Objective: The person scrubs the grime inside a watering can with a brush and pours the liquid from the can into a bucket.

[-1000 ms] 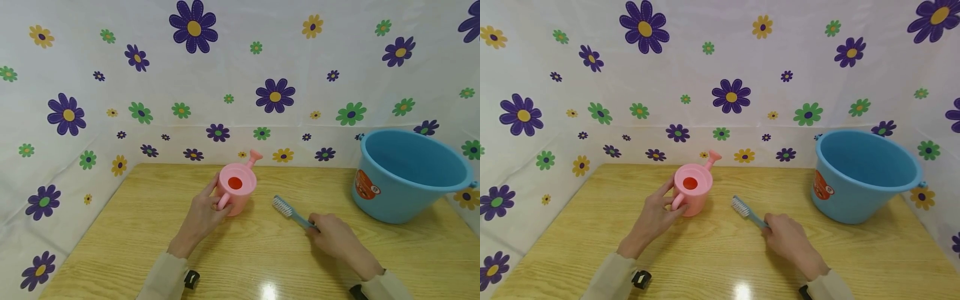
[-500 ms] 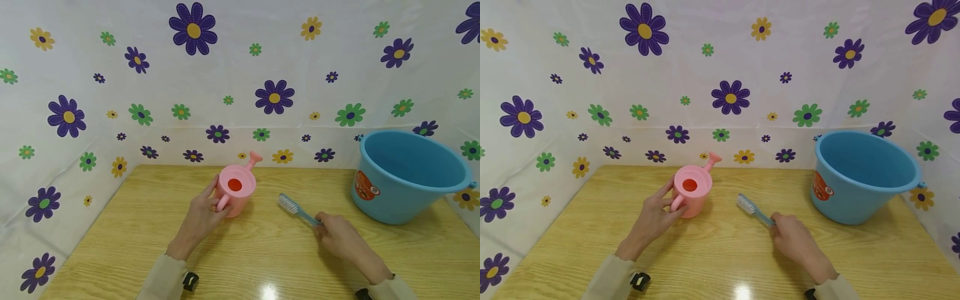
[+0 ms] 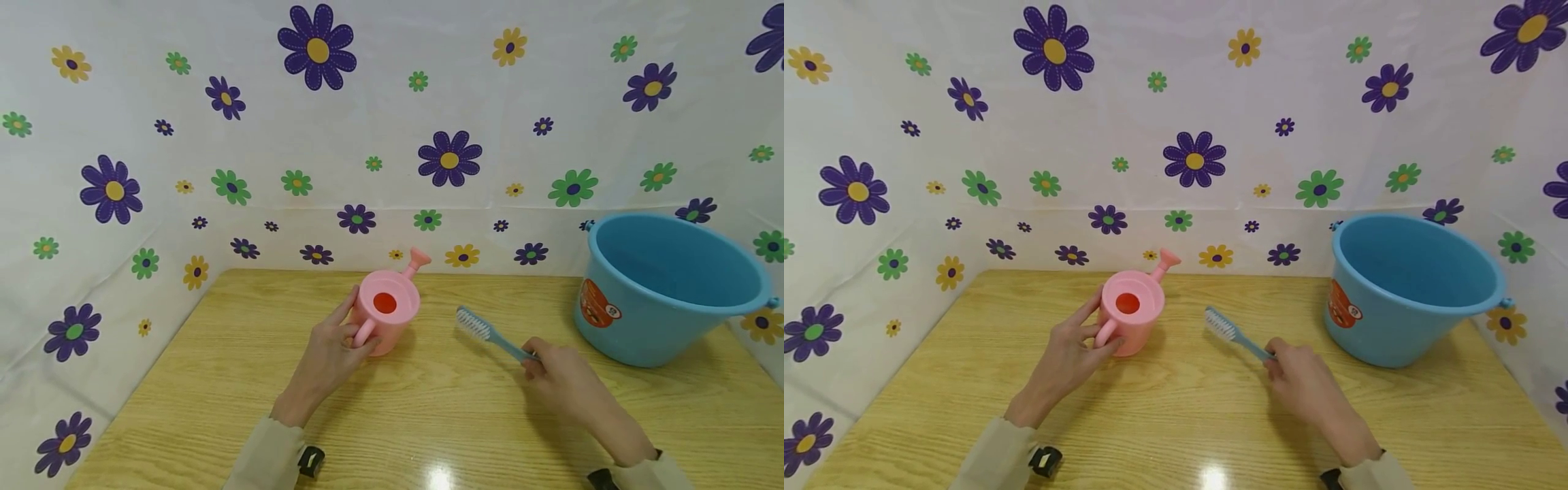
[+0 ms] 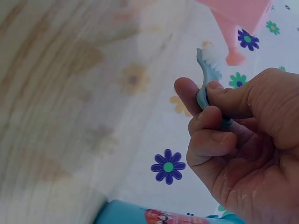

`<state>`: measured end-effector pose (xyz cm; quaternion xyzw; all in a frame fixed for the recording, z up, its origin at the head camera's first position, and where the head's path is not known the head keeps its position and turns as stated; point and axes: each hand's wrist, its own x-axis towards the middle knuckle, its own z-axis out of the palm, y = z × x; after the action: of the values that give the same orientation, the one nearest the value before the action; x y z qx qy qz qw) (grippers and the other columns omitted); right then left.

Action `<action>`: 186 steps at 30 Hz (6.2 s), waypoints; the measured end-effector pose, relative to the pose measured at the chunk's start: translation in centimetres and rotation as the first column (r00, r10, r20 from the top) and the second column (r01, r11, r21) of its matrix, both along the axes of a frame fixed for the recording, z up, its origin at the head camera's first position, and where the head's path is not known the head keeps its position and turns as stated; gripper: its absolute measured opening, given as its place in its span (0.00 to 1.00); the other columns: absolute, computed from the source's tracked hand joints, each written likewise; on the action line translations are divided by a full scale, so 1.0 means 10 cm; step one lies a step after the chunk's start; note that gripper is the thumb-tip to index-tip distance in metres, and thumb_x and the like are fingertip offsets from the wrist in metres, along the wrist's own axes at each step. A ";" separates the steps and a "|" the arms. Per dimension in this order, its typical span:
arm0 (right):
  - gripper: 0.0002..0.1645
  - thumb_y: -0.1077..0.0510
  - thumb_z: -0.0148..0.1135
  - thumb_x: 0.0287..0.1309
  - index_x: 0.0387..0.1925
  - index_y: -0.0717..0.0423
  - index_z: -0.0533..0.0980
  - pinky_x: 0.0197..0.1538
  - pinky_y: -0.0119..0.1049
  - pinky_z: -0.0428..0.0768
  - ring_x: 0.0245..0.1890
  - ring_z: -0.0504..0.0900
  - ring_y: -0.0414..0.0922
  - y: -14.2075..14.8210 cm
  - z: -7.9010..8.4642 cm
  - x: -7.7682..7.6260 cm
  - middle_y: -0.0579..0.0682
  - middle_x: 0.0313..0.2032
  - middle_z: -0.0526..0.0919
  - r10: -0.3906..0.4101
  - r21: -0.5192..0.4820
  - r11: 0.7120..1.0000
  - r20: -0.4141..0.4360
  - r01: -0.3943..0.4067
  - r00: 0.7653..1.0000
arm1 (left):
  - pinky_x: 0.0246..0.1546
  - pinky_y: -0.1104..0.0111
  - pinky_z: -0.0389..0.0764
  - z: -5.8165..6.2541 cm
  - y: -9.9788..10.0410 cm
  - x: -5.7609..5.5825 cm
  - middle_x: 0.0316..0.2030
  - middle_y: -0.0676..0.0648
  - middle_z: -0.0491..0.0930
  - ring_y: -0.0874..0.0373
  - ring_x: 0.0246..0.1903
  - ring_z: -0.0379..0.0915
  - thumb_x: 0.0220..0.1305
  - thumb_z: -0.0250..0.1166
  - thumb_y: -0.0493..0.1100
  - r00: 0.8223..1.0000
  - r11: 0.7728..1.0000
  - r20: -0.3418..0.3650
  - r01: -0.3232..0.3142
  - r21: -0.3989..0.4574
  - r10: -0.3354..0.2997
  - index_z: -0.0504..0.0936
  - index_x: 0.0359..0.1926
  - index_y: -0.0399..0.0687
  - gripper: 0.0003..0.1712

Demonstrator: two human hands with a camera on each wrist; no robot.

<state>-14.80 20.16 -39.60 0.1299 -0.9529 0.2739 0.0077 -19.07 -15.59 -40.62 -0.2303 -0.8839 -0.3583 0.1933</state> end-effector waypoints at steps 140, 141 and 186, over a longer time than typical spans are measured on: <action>0.15 0.69 0.80 0.44 0.35 0.57 0.83 0.29 0.26 0.83 0.25 0.75 0.35 -0.46 0.82 -0.02 0.45 0.27 0.81 0.313 0.115 0.936 -0.698 -0.331 0.643 | 0.58 0.57 0.82 0.06 0.29 0.20 0.71 0.33 0.69 0.39 0.69 0.71 0.57 0.78 0.41 0.939 0.941 -0.307 0.045 -0.334 -0.154 0.79 0.16 0.44 0.19; 0.16 0.69 0.79 0.43 0.35 0.57 0.82 0.28 0.25 0.82 0.25 0.74 0.35 -0.47 0.81 -0.03 0.45 0.27 0.81 0.309 0.100 0.936 -0.696 -0.338 0.648 | 0.58 0.57 0.82 0.06 0.29 0.20 0.71 0.33 0.69 0.39 0.69 0.71 0.56 0.78 0.41 0.939 0.941 -0.307 0.045 -0.337 -0.155 0.79 0.16 0.44 0.19; 0.14 0.73 0.75 0.49 0.33 0.58 0.78 0.32 0.25 0.83 0.29 0.80 0.37 -0.89 0.32 -0.17 0.48 0.30 0.84 0.267 -0.109 0.896 -0.640 -0.430 0.720 | 0.57 0.57 0.83 0.05 0.35 0.20 0.70 0.33 0.70 0.38 0.68 0.72 0.56 0.79 0.42 0.909 0.934 -0.361 0.075 -0.349 -0.208 0.77 0.15 0.45 0.20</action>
<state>-16.54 11.30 -36.39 0.3875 -0.8138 0.3314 0.2787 -17.07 -12.11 -40.15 -0.3904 -0.8548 -0.1665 0.2986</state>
